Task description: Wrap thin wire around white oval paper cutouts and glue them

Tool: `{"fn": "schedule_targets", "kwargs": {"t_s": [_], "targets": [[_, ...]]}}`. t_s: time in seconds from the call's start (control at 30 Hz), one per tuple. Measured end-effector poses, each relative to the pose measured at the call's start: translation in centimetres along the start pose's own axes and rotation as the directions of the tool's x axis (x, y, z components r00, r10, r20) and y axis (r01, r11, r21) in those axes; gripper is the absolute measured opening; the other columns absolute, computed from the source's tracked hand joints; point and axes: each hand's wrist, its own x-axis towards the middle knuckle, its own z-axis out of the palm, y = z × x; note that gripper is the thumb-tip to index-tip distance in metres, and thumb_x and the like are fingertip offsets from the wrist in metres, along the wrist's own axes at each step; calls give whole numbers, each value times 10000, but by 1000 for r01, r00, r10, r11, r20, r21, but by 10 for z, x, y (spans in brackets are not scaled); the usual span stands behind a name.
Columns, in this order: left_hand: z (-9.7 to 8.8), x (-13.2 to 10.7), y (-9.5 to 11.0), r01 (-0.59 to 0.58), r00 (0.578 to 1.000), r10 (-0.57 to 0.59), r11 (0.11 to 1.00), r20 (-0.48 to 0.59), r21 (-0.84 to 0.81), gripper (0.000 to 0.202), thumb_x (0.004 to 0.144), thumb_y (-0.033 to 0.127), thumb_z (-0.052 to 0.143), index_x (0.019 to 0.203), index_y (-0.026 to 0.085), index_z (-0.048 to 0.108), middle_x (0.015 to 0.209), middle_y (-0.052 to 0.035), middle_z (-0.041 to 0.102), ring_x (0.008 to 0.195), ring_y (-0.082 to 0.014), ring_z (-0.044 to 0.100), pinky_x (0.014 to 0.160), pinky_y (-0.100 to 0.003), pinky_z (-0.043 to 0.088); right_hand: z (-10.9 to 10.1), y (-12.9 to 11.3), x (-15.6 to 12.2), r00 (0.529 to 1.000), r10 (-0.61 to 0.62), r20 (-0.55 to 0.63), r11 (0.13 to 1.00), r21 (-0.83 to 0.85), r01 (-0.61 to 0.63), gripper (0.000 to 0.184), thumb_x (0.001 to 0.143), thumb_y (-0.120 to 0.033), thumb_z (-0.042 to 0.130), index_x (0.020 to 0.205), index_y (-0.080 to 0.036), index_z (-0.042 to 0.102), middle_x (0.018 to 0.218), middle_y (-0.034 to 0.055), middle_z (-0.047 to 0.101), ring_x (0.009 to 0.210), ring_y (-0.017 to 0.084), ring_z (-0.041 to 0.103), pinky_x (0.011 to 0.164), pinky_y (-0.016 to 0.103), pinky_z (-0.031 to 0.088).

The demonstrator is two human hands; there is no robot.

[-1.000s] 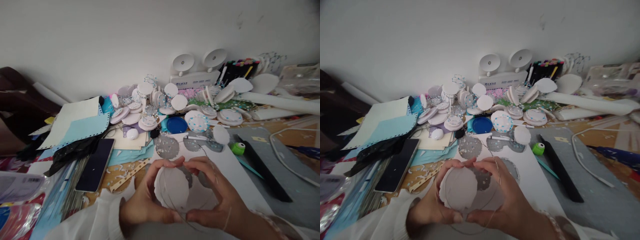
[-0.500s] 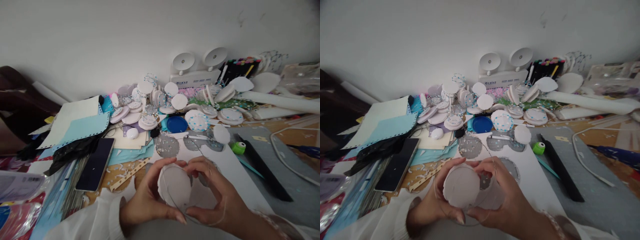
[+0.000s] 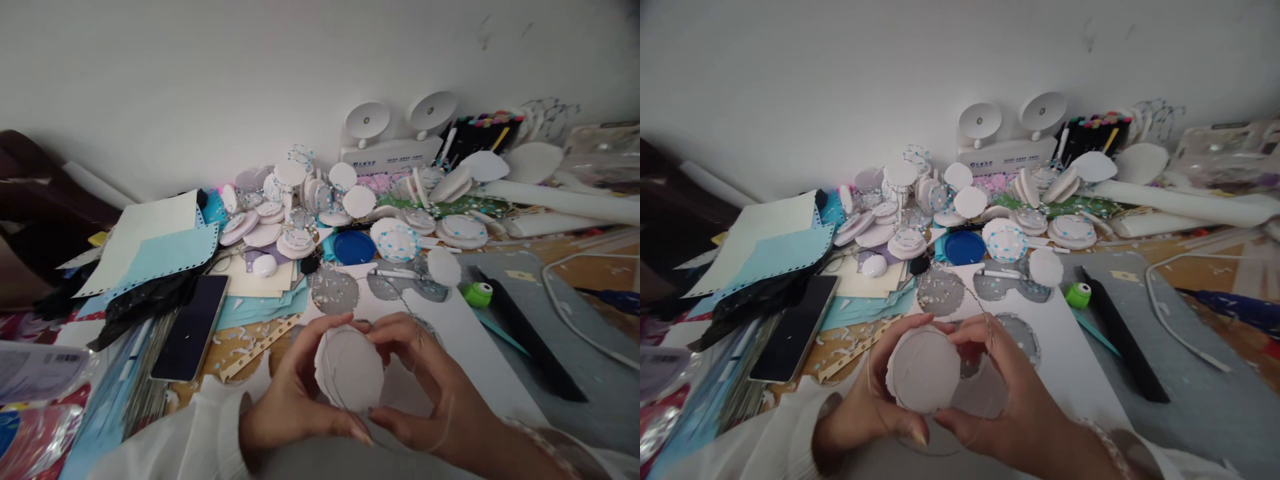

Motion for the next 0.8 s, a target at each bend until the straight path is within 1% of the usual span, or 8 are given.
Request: {"fn": "schedule_targets", "kwargs": {"t_s": [0.17,0.23,0.33,0.47,0.53,0.63,0.7,0.8], "targets": [[0,-2,2,63,997,-61,997,52,-38,961,516,225,958,1362,377,529,1363,-74,596,1216,-292,587,1018,-377,449,0,-1,-1,999,31,14,999,31,-31,516,771,-246,773,1187,-341,484,1180,34,536,1082,240,562,833,328,515],[0,-3,4,81,996,-79,996,50,-39,947,541,236,950,1375,373,521,1377,-78,587,1245,-290,564,1039,-371,424,0,-1,-1,999,37,18,998,55,-38,524,769,-231,772,1190,-346,480,1192,34,540,1091,243,570,838,336,524],[1,-5,6,117,992,-113,991,56,-71,971,537,234,952,1388,375,507,1388,-74,581,1272,-288,538,1064,-375,392,0,-1,-1,998,49,28,995,90,-52,544,761,-218,775,1195,-353,476,1206,33,544,1106,245,570,840,333,531],[0,-4,4,155,987,-151,984,46,-88,913,557,233,942,1359,382,534,1383,-50,578,1273,-278,523,1052,-372,395,0,-2,-2,998,69,9,989,130,-69,556,751,-192,762,1197,-366,480,1186,15,531,1129,231,551,861,311,528],[0,-3,3,140,990,-139,988,24,-70,893,507,228,961,1300,380,579,1345,-30,598,1243,-269,536,1031,-353,408,0,-2,-2,998,68,13,988,140,-69,556,741,-185,759,1191,-366,486,1179,11,523,1135,230,543,858,303,526],[-2,-1,1,87,996,-87,996,11,-8,884,429,224,984,1222,357,616,1257,-11,633,1154,-230,573,984,-301,428,0,-1,-3,998,57,38,988,142,-62,567,724,-175,764,1181,-366,489,1165,8,524,1125,232,541,845,303,521],[-3,0,1,55,998,-55,998,25,30,869,420,219,986,1197,338,615,1209,-13,639,1085,-204,588,930,-275,449,-1,0,-4,996,68,64,987,144,-77,574,720,-169,763,1182,-365,484,1164,10,527,1117,236,542,856,318,513],[-3,0,1,29,999,-31,999,42,42,828,456,210,974,1184,321,594,1151,-13,630,1018,-185,585,857,-257,466,-1,1,-5,990,94,107,984,138,-109,584,719,-167,756,1189,-363,470,1173,16,526,1112,247,544,873,348,501]]}}
